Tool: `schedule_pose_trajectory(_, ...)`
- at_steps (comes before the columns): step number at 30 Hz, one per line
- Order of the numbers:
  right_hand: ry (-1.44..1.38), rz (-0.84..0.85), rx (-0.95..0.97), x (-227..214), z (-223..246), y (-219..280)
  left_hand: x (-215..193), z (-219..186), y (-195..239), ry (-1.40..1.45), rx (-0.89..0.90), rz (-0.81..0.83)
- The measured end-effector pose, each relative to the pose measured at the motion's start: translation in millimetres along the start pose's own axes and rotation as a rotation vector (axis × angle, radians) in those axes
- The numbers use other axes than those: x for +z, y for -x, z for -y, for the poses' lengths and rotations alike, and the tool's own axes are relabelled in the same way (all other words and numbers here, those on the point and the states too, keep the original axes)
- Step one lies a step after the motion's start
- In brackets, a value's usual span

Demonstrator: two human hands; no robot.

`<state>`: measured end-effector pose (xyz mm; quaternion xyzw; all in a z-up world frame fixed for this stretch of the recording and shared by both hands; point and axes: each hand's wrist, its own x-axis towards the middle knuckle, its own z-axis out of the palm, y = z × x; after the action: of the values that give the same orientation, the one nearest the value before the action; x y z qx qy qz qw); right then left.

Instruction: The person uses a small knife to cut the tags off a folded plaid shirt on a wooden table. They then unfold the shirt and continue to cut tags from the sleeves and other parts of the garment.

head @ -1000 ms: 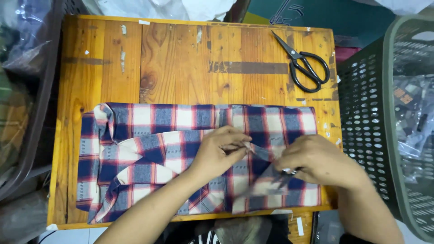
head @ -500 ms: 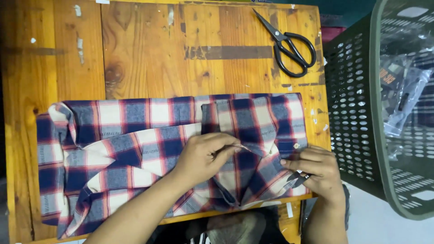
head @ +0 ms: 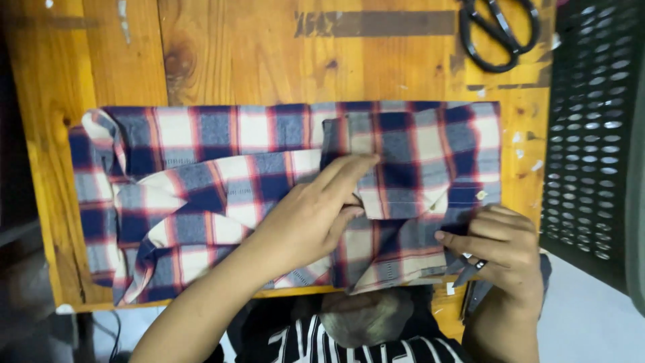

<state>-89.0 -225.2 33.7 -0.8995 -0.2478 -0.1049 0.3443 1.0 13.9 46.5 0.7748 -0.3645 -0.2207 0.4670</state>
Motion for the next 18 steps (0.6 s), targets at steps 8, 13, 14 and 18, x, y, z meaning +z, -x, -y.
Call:
schedule_pose_trajectory(8, -0.058, 0.074, 0.076, 0.9, -8.8, 6.0, 2.4, -13.1, 35.6, -0.044, -0.097, -0.090)
schedule_pose_trajectory(13, -0.059, 0.034, 0.027, 5.4, -12.3, 3.3, 22.4, -5.7, 59.8, -0.207, -0.172, -0.174)
schedule_pose_trajectory(14, -0.061, 0.034, 0.040, 5.8, -13.4, 5.1, 26.9, -5.6, 62.6, -0.227, -0.223, -0.172)
schedule_pose_trajectory(18, -0.064, 0.024, 0.068, 9.2, -15.5, 10.1, 44.2, -8.2, 71.9, -0.355, -0.244, -0.149)
